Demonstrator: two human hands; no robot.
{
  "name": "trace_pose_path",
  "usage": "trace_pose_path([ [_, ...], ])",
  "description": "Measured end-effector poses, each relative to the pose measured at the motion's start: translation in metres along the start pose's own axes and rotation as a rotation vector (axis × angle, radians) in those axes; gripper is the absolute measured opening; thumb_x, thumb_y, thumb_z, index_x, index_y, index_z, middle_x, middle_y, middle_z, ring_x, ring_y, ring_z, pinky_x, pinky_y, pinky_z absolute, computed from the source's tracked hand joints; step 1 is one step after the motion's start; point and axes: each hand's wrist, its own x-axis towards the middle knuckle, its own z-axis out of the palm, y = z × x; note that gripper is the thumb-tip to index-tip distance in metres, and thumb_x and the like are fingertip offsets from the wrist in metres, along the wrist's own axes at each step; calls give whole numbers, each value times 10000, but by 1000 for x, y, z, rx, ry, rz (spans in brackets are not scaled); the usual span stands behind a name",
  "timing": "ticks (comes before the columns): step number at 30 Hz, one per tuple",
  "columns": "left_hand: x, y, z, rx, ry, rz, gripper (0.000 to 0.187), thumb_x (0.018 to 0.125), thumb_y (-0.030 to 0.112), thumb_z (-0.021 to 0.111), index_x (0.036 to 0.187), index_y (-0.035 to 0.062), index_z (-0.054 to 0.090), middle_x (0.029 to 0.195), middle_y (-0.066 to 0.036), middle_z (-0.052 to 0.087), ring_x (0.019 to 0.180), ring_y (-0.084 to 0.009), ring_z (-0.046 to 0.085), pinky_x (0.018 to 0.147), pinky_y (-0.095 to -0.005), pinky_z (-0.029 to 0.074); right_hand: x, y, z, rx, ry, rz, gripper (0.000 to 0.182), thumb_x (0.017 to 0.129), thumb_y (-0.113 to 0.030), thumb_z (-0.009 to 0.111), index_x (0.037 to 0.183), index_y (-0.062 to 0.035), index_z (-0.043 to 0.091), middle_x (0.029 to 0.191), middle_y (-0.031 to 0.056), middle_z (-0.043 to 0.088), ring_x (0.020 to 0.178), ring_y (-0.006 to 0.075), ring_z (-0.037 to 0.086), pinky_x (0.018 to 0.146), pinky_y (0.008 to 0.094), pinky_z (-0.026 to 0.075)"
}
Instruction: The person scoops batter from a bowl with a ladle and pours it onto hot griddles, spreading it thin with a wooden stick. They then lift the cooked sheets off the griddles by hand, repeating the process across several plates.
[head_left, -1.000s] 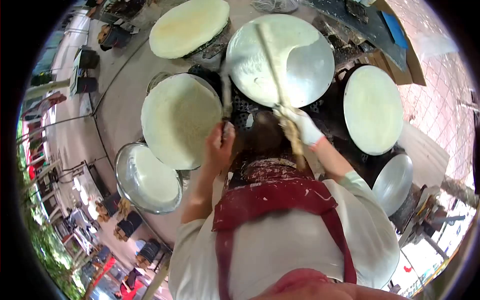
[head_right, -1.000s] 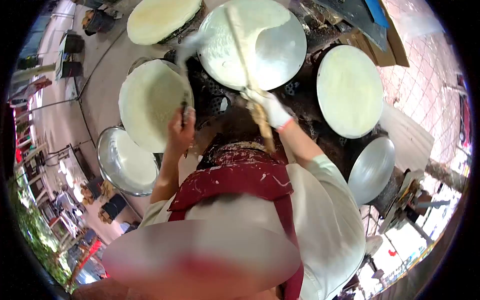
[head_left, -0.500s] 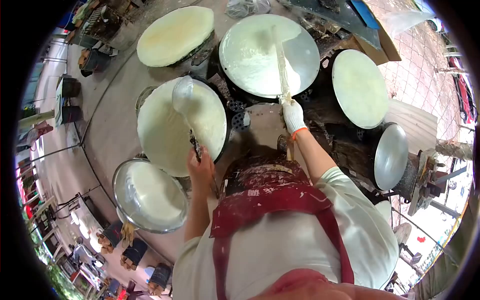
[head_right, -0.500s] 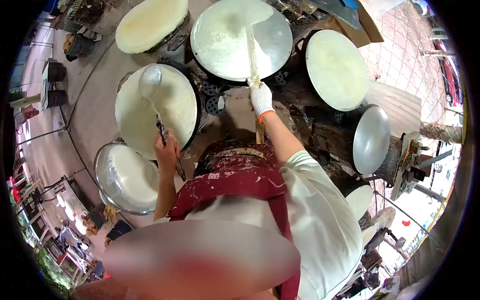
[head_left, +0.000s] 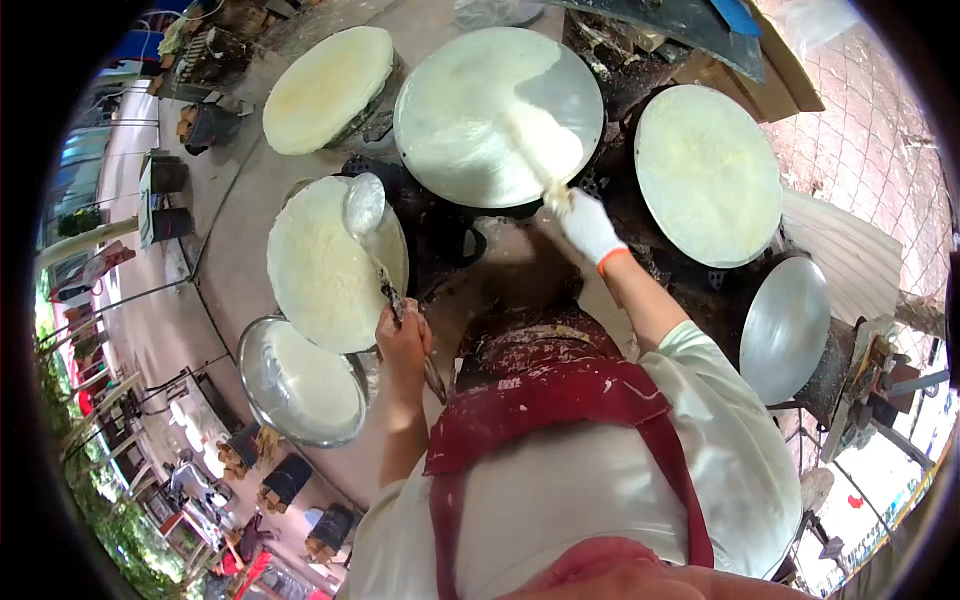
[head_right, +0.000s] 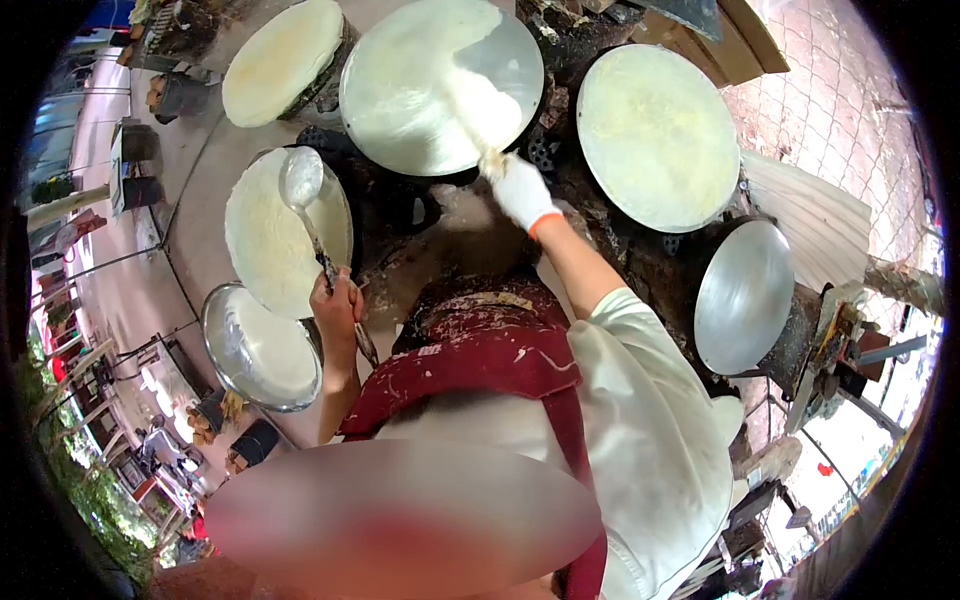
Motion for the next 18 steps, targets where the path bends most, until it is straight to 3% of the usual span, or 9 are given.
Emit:
trace_pose_path([
  [2, -8, 2, 10, -4, 21, 0, 104, 987, 101, 461, 913, 40, 503, 545, 18, 389, 385, -68, 334, 361, -226, 271, -23, 0, -12, -313, -302, 1, 458, 969, -431, 421, 962, 13, 533, 810, 273, 647, 782, 428, 649, 713, 524, 502],
  [4, -13, 2, 21, -24, 89, -20, 98, 979, 98, 480, 907, 38, 509, 555, 23, 353, 391, -71, 317, 361, -235, 263, -22, 13, -29, -376, -289, 93, 444, 975, -430, 395, 962, -2, 512, 758, 249, 648, 731, 409, 658, 663, 519, 505],
  [6, -18, 2, 30, -28, 135, -43, 92, 975, 94, 488, 906, 38, 510, 560, 27, 333, 395, -70, 309, 361, -239, 258, 2, 30, -49, -445, -73, 27, 387, 967, -395, 425, 911, -20, 504, 713, 238, 644, 683, 399, 660, 613, 519, 508],
  [8, -20, 2, 38, -17, 149, -60, 83, 975, 89, 485, 912, 39, 508, 561, 29, 330, 398, -67, 310, 362, -238, 257, 39, 44, -61, -430, 36, 60, 393, 961, -383, 443, 921, -4, 537, 743, 248, 651, 710, 403, 662, 634, 516, 515],
  [11, -20, 11, 55, 25, 145, -84, 88, 973, 80, 481, 899, 37, 502, 567, 28, 331, 400, -72, 311, 365, -237, 249, 69, 29, -75, -231, -28, 130, 454, 955, -410, 447, 931, 19, 594, 863, 300, 647, 852, 447, 637, 763, 528, 498],
  [14, -12, 8, 57, 26, 71, -59, 83, 966, 67, 476, 896, 31, 498, 582, 15, 346, 408, -79, 308, 364, -240, 243, 32, 61, -44, -148, -149, -46, 538, 956, -463, 429, 1188, 14, 516, 846, 298, 645, 813, 448, 636, 734, 533, 486],
  [16, -7, 7, 59, 42, 77, -63, 80, 964, 58, 468, 895, 26, 496, 587, 11, 352, 411, -80, 307, 364, -240, 244, 3, 54, -57, -377, -330, 60, 620, 969, -453, 402, 1372, 16, 361, 789, 274, 644, 747, 434, 641, 670, 536, 482],
  [17, -5, 6, 60, 4, 82, -70, 79, 960, 46, 456, 895, 24, 495, 587, 10, 355, 412, -82, 310, 363, -237, 249, 5, 63, -56, -355, -238, 76, 653, 977, -418, 393, 1452, 4, 239, 759, 258, 646, 707, 422, 644, 629, 531, 481],
  [18, -4, 6, 60, 13, 78, -69, 76, 960, 43, 455, 897, 24, 494, 588, 10, 358, 413, -82, 313, 361, -236, 254, 16, 57, -64, -364, -152, 144, 655, 977, -416, 393, 1468, -20, 218, 782, 260, 651, 718, 419, 647, 629, 524, 486],
])
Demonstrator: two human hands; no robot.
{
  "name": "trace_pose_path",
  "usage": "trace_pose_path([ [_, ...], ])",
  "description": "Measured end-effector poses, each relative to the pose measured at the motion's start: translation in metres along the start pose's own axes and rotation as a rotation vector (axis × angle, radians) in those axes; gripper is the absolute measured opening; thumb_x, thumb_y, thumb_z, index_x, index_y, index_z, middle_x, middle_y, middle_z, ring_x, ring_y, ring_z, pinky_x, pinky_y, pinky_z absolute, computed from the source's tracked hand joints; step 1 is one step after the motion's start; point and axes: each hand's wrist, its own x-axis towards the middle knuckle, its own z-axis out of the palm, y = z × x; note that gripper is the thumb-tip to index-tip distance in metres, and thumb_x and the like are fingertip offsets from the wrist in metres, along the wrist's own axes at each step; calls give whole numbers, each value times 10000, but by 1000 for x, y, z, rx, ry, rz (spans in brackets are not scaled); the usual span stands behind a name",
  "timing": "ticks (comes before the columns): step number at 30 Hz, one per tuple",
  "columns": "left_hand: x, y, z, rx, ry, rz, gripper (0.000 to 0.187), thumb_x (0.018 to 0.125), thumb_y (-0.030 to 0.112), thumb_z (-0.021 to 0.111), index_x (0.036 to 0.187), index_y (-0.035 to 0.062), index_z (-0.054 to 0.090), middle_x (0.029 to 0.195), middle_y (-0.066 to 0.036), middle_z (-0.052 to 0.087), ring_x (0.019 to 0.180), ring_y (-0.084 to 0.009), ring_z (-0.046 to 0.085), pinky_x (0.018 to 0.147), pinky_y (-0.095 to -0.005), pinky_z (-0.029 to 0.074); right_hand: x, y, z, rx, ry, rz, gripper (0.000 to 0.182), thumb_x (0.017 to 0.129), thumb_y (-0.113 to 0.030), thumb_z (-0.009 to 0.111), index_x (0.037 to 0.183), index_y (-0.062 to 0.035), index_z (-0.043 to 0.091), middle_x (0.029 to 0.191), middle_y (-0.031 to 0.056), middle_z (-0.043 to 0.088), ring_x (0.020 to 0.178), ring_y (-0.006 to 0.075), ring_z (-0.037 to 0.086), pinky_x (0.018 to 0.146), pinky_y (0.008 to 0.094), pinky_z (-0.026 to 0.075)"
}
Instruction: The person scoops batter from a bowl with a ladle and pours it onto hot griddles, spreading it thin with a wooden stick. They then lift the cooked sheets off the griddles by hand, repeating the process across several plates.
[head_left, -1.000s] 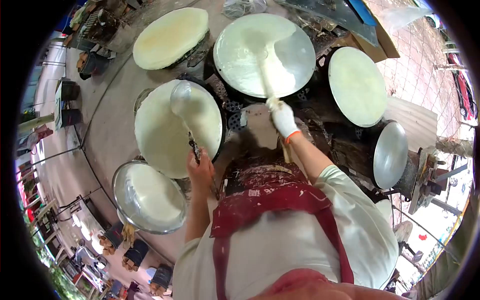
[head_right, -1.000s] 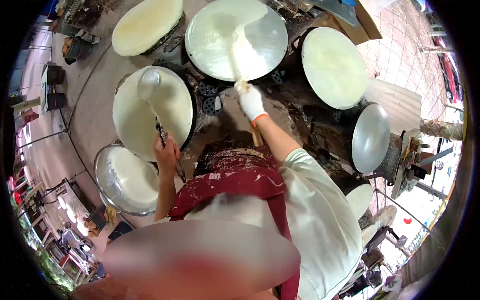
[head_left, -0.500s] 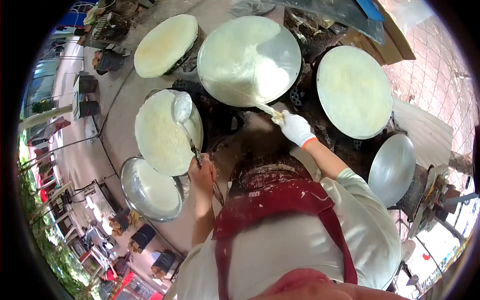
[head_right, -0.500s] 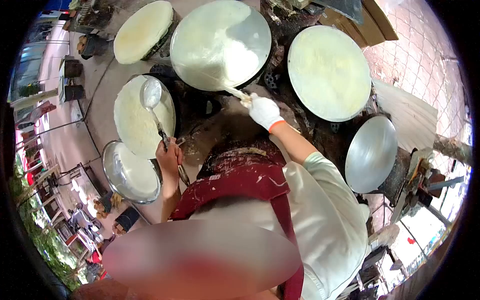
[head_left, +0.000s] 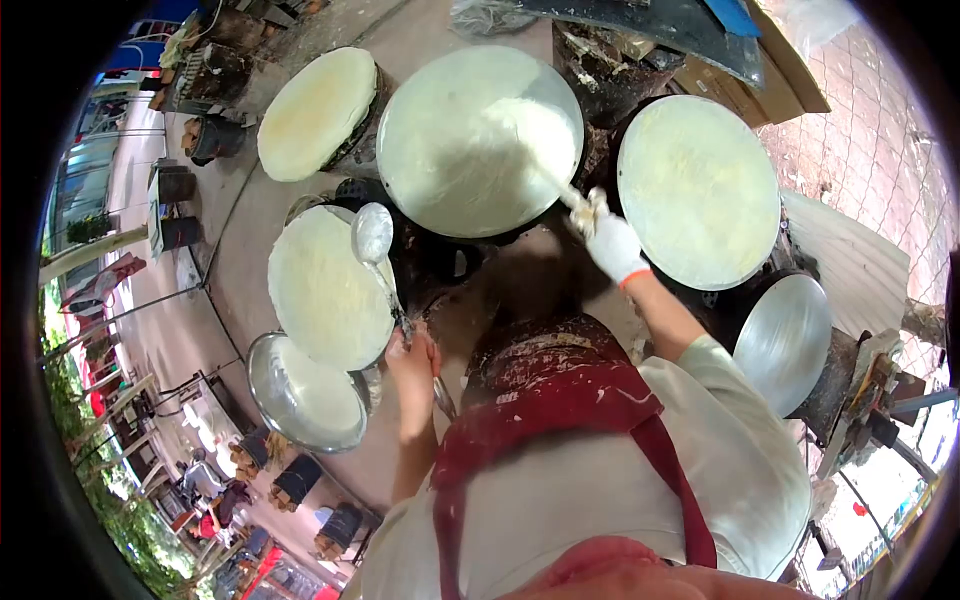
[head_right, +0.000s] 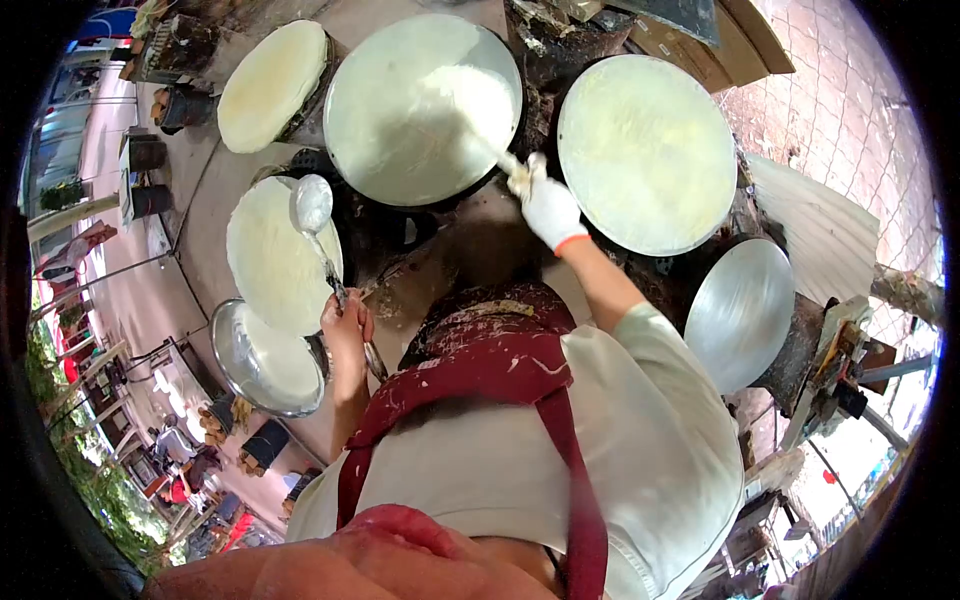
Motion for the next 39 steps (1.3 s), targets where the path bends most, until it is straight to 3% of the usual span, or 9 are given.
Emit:
trace_pose_path([
  [9, -13, 2, 16, 66, 70, -82, 95, 959, 90, 520, 901, 16, 509, 578, -8, 448, 410, -88, 399, 351, -235, 283, 193, -61, -70, -97, 307, -82, 653, 923, -447, 452, 1437, -61, 337, 920, 229, 675, 837, 391, 663, 736, 496, 514],
  [13, -9, -3, 21, -10, 47, -116, 65, 957, 77, 510, 956, 13, 503, 583, -17, 447, 416, -90, 396, 351, -229, 277, 135, -90, -56, 272, 518, -474, 386, 859, -289, 600, 1203, -114, 608, 957, 228, 653, 882, 382, 645, 767, 433, 518],
  [14, -11, -1, 21, -17, 33, -113, 62, 956, 74, 507, 953, 13, 504, 584, -17, 445, 419, -90, 398, 352, -229, 277, 101, -87, -62, 479, 339, -572, 406, 835, -181, 645, 1238, -156, 595, 944, 222, 654, 892, 368, 651, 787, 401, 524],
  [17, -5, 2, 25, -62, -14, -69, 50, 950, 59, 496, 932, 12, 505, 580, -12, 429, 420, -90, 389, 359, -230, 276, 25, -34, -25, 567, 479, -469, 511, 874, -110, 651, 1358, -58, 492, 1234, 167, 617, 1055, 251, 640, 861, 333, 498],
  [19, -5, 11, 33, 2, -25, -82, 58, 947, 75, 504, 922, 23, 513, 595, 2, 400, 426, -86, 359, 374, -233, 272, -6, -1, 15, 1268, 254, 57, 465, 898, -165, 660, 1338, -75, 540, 979, -1, 659, 733, 57, 572, 671, 215, 471],
  [23, 20, 25, 54, 9, -89, -51, 93, 945, 115, 533, 895, 38, 523, 579, 21, 374, 412, -84, 340, 384, -244, 250, -30, 3, 0, 1371, -227, 287, 410, 901, -201, 662, 1281, -62, 595, 843, -12, 612, 693, 45, 513, 577, 209, 402],
  [28, 95, 59, 92, 0, -244, 115, 152, 947, 128, 542, 814, 63, 504, 571, 30, 380, 437, -77, 346, 406, -240, 251, 10, 25, -24, 1330, -46, 155, 363, 920, -214, 625, 1265, -101, 607, 760, -108, 545, 609, 7, 437, 509, 192, 340],
  [33, 207, 97, 153, 88, -423, 156, 192, 922, 98, 525, 741, 58, 478, 588, 11, 433, 456, -90, 384, 427, -256, 288, -1, 27, -33, 1175, -264, 107, 396, 921, -118, 596, 1304, -26, 559, 1040, -12, 644, 813, 54, 542, 716, 203, 450],
  [39, 252, 72, 150, 90, -741, -21, 234, 888, 97, 510, 659, 50, 497, 589, -19, 481, 468, -108, 429, 440, -271, 319, -62, -9, 28, 1481, 151, 222, 346, 872, 26, 619, 1212, 57, 562, 1089, 76, 611, 950, 120, 597, 846, 236, 525],
])
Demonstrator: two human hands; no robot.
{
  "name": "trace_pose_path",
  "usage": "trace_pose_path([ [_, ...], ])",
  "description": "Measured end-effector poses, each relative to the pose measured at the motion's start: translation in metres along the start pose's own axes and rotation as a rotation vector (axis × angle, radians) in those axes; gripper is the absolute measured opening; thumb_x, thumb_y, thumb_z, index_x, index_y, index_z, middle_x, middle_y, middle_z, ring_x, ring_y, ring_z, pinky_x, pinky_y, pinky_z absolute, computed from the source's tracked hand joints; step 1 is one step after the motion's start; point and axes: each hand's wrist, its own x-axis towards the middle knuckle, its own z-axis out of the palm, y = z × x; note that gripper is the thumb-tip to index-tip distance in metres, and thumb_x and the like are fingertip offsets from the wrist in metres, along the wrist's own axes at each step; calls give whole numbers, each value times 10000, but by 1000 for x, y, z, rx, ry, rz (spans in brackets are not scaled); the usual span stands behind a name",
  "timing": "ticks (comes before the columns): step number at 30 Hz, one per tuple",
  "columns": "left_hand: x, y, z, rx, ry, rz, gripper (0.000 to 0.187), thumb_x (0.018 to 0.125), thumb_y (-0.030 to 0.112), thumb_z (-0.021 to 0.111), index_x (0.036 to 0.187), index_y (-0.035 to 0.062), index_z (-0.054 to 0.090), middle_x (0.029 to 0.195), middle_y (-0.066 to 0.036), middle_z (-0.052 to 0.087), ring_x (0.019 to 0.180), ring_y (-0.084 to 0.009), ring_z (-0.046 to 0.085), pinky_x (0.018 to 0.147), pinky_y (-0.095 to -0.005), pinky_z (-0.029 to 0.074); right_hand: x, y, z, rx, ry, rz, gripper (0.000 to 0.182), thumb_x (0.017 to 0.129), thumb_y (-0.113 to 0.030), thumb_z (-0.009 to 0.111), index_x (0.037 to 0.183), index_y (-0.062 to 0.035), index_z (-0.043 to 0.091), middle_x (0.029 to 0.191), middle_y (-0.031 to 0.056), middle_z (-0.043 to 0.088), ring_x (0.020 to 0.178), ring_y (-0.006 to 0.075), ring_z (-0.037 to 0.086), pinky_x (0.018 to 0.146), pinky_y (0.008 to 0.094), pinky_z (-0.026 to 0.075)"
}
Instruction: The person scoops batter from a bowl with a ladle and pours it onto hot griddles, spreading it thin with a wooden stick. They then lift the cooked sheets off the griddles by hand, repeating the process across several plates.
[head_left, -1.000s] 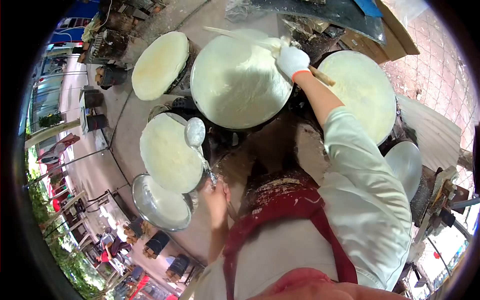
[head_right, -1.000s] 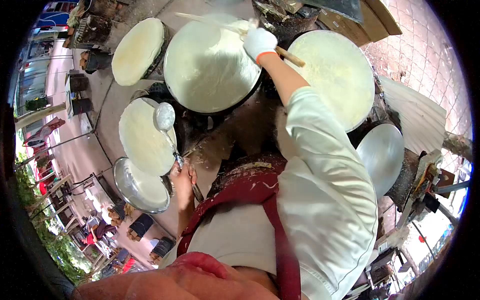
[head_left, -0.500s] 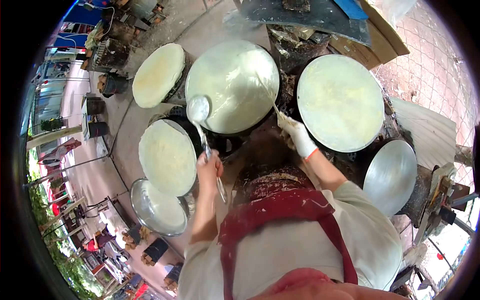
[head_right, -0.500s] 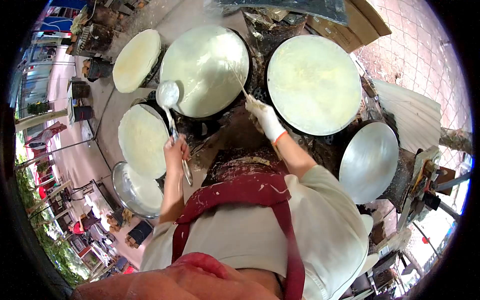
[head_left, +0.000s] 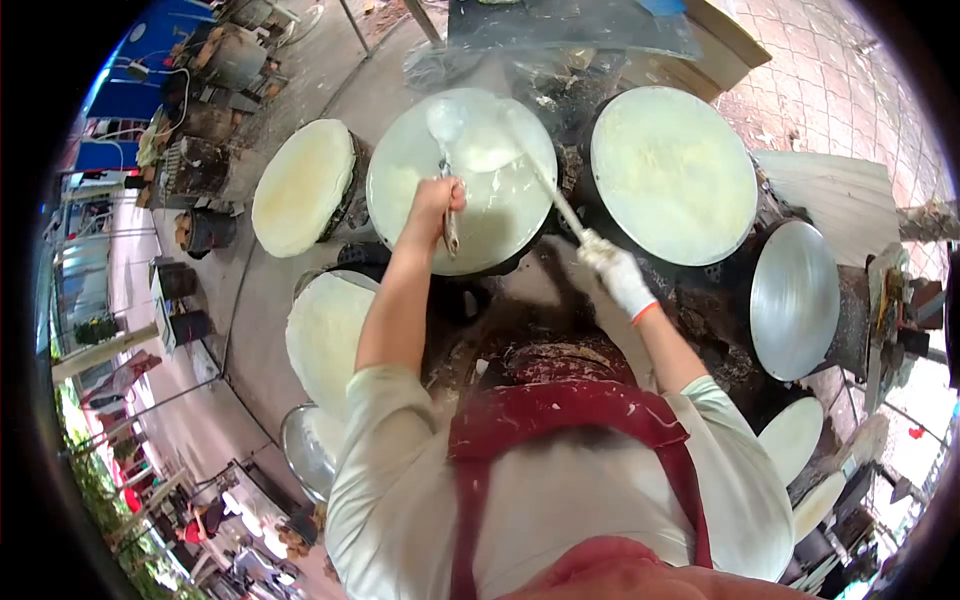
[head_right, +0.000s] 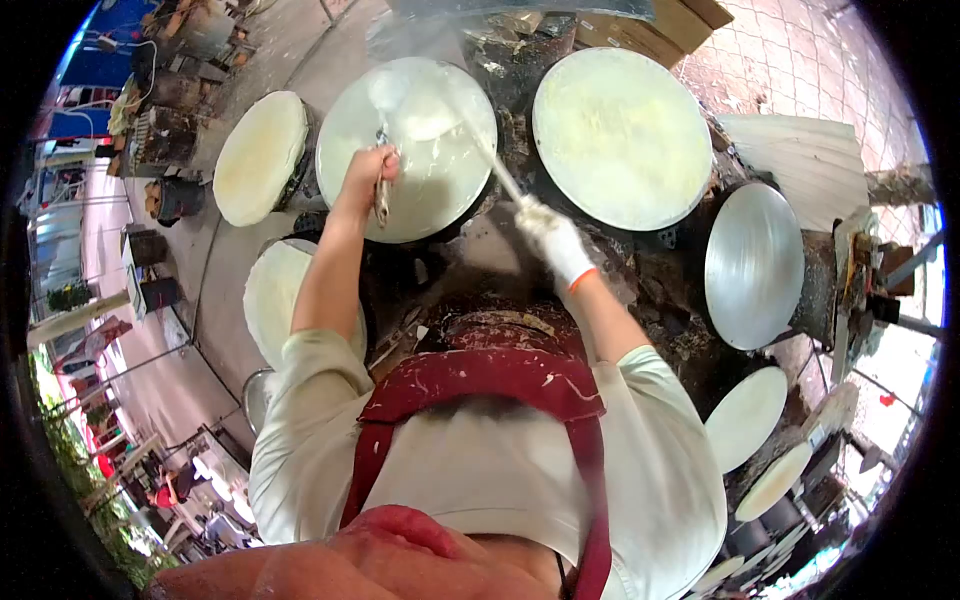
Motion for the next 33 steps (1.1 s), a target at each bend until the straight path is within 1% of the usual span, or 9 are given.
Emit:
trace_pose_path([
  [14, -73, -44, -17, -896, -291, -224, 203, 1003, 217, 378, 840, 118, 447, 681, 33, 430, 524, -97, 405, 505, -261, 378, -21, 34, 114, -35, -111, 174, 274, 928, -174, 610, 1169, -44, 621, 694, -36, 574, 510, 41, 469, 421, 186, 369],
  [15, -61, -47, -33, -1008, -412, -174, 228, 1015, 253, 352, 856, 123, 452, 680, 41, 436, 519, -87, 400, 504, -267, 384, -18, 24, 103, -117, -83, 151, 287, 921, -171, 621, 1179, -44, 621, 720, -24, 597, 537, 43, 493, 443, 187, 390],
  [16, -60, -34, -48, -1145, -1000, -177, 187, 999, 216, 409, 883, 89, 482, 702, 28, 468, 528, -92, 420, 500, -265, 393, -13, 15, 95, -196, -51, 127, 301, 915, -167, 633, 1190, -45, 621, 746, -11, 620, 565, 45, 518, 464, 188, 411],
  [19, -114, 9, -34, -336, -294, 95, 131, 990, 154, 446, 970, 41, 509, 645, 47, 446, 460, -67, 378, 508, -238, 384, 10, 26, 73, -125, 76, -44, 371, 879, -97, 673, 1227, 15, 607, 1072, 27, 654, 897, 80, 574, 815, 205, 471],
  [22, -142, 42, 1, -340, -325, -115, 150, 996, 186, 446, 995, 53, 514, 623, 70, 408, 417, -39, 331, 472, -219, 327, -16, 23, 62, -396, -329, -184, 258, 847, -149, 693, 1033, 29, 690, 1025, 103, 683, 954, 186, 611, 936, 285, 452],
  [25, -151, 57, 32, -226, -367, -164, 195, 995, 236, 454, 959, 61, 531, 590, 48, 378, 359, -68, 291, 402, -264, 283, -93, -4, 54, -645, -163, -155, 406, 838, -209, 714, 1185, -11, 645, 1163, 115, 664, 1053, 167, 605, 946, 283, 451],
  [27, -149, 56, 59, -148, -593, -199, 206, 1004, 212, 428, 1000, 31, 525, 595, 38, 378, 326, -66, 262, 378, -253, 279, -129, 28, 20, -136, 36, -56, 418, 873, -187, 685, 1244, -11, 609, 1321, 75, 582, 1121, 134, 551, 993, 261, 409],
  [28, -161, 54, 97, -171, -651, -226, 211, 1009, 206, 415, 1018, 24, 522, 595, 38, 377, 322, -59, 261, 371, -242, 270, -154, 37, -12, -22, 191, -191, 428, 861, -237, 714, 1241, -61, 627, 1100, 62, 679, 997, 105, 578, 881, 230, 448],
  [33, -200, 42, 258, -344, -1014, -506, 237, 1020, 202, 397, 1044, -6, 508, 599, 57, 381, 306, -26, 278, 346, -215, 224, -313, 71, -140, 326, 827, -343, 434, 891, -151, 675, 1283, 2, 573, 1099, -22, 620, 867, 33, 532, 740, 174, 421],
])
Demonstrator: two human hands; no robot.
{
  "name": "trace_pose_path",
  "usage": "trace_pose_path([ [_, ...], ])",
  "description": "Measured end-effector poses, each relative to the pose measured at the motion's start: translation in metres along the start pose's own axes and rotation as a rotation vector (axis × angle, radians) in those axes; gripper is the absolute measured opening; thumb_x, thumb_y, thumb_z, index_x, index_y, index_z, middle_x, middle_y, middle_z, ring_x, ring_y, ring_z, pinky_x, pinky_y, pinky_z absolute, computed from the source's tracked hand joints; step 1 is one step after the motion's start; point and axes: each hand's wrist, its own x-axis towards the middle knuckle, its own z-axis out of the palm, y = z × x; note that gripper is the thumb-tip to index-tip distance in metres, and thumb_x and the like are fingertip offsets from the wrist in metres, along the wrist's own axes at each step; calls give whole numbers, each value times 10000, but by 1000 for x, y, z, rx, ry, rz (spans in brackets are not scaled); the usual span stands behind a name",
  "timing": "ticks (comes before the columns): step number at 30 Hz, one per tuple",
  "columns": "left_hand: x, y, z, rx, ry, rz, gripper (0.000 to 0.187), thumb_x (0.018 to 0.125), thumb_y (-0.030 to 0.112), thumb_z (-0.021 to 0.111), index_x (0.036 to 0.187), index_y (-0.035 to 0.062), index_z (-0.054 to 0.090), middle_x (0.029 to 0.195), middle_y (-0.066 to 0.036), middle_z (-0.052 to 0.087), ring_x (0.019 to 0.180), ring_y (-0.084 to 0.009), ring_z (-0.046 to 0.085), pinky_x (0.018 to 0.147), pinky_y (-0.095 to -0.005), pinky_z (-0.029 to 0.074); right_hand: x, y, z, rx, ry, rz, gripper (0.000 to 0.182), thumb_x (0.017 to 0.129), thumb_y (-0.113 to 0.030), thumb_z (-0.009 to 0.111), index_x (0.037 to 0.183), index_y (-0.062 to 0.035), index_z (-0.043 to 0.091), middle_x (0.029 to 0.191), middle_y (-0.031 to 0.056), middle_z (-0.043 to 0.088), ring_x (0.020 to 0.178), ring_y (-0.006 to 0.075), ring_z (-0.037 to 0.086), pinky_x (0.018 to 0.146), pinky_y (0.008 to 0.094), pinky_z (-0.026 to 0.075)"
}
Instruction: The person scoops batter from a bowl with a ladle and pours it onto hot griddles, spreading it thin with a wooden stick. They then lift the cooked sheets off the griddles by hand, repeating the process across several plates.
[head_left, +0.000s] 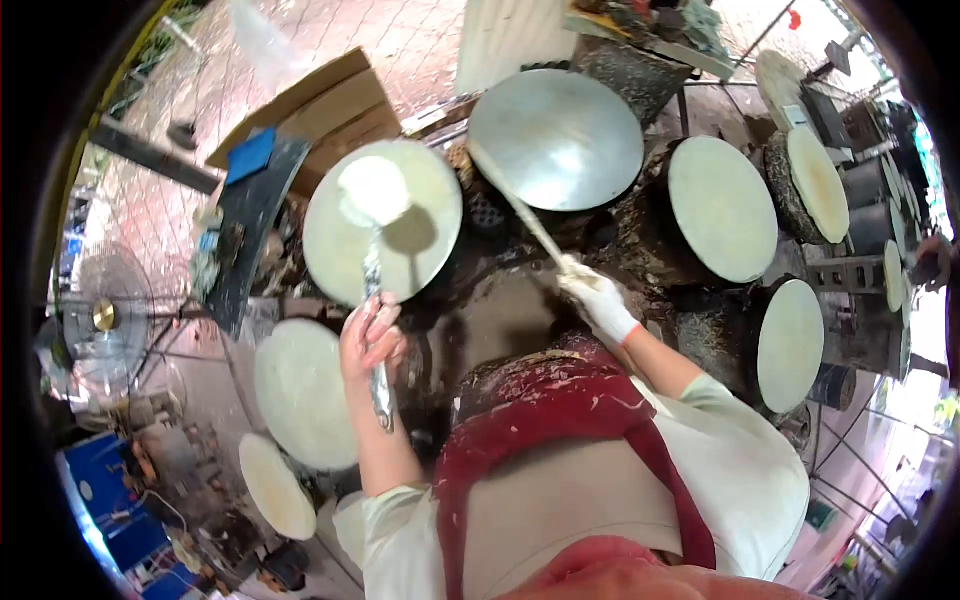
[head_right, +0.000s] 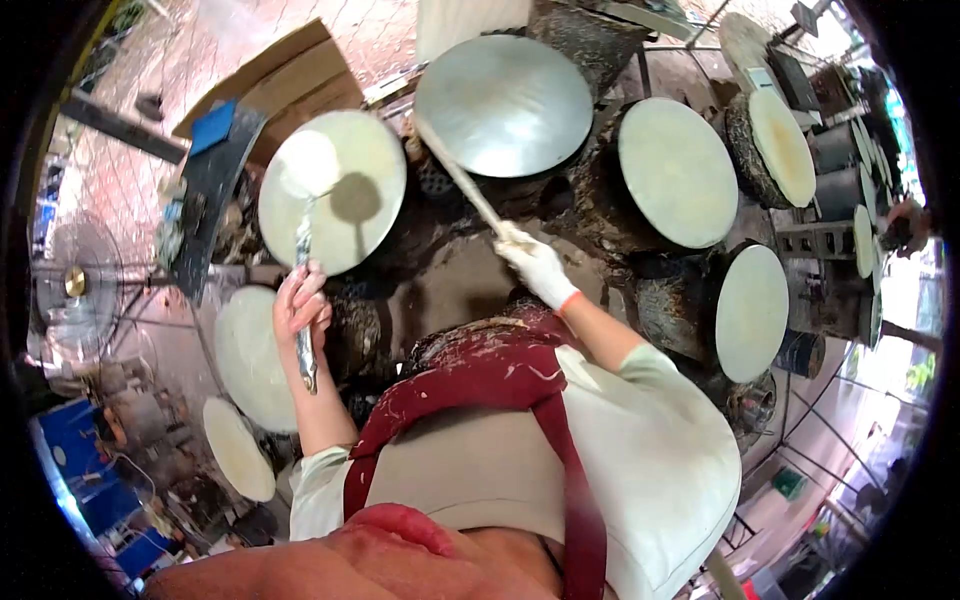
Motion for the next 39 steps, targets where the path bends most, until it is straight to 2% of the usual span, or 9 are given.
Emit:
trace_pose_path([
  [9, 335, -147, 107, 432, 21, -191, 178, 969, 205, 529, 910, 38, 521, 604, 54, 409, 418, -44, 335, 454, -238, 298, 78, -78, -178, -48, 345, -113, 451, 954, -169, 590, 1296, 111, 494, 1117, 47, 608, 1020, 91, 553, 922, 223, 427],
  [12, 407, -199, 110, 475, 89, -167, 175, 961, 183, 538, 852, 51, 508, 619, 29, 444, 456, -75, 372, 469, -265, 323, 115, -99, -173, -419, 463, -153, 332, 943, -206, 610, 1186, 19, 586, 856, 28, 655, 825, 69, 559, 736, 256, 461],
  [16, 458, -238, 93, 696, 242, -71, 203, 916, 190, 613, 826, 29, 528, 635, -15, 498, 486, -106, 461, 473, -280, 368, 157, -86, -171, -1197, 587, 75, 402, 936, -384, 555, 1273, -164, 574, 806, 146, 639, 766, 372, 615, 661, 426, 483],
  [19, 459, -228, 85, 1157, 417, 38, 220, 868, 154, 659, 873, -32, 542, 671, -95, 571, 521, -162, 552, 479, -321, 429, 157, -88, -172, -1211, 509, 189, 531, 951, -423, 489, 1436, -228, 389, 928, 168, 654, 814, 368, 640, 701, 450, 506],
  [22, 468, -202, 17, 1606, 338, 980, 199, 887, 152, 627, 887, -27, 541, 647, -91, 564, 499, -172, 541, 477, -334, 437, 172, -60, -163, -795, 447, 99, 529, 944, -395, 513, 1420, -179, 430, 1010, 196, 660, 893, 359, 644, 744, 409, 510],
  [24, 451, -155, 28, 1652, 334, 1155, 183, 905, 151, 595, 918, -22, 540, 619, -84, 552, 498, -185, 546, 479, -353, 441, 207, -10, -143, -108, 440, -48, 455, 921, -251, 588, 1290, 12, 546, 991, 74, 665, 919, 129, 603, 832, 246, 452],
  [26, 422, -113, 25, 1301, 387, 590, 133, 937, 129, 543, 920, 0, 516, 590, -66, 526, 461, -160, 523, 442, -324, 426, 194, -72, -110, -89, 365, 74, 463, 917, -253, 611, 1280, 27, 548, 1006, 46, 650, 914, 107, 581, 851, 228, 443],
  [30, 359, -58, 14, 1185, 283, 457, 96, 978, 99, 480, 889, 67, 461, 539, -4, 457, 380, -85, 422, 348, -239, 318, 177, -113, -120, -686, 413, 40, 441, 904, -351, 613, 1215, -38, 612, 1086, 136, 688, 1005, 202, 650, 877, 319, 474],
  [39, 269, -48, -23, 1065, 571, 97, 161, 968, 145, 517, 855, 40, 474, 547, 6, 391, 384, -88, 351, 352, -255, 289, 201, -94, -95, -254, 252, 57, 506, 879, -257, 675, 1287, 18, 560, 1234, 78, 635, 997, 153, 597, 851, 273, 461],
])
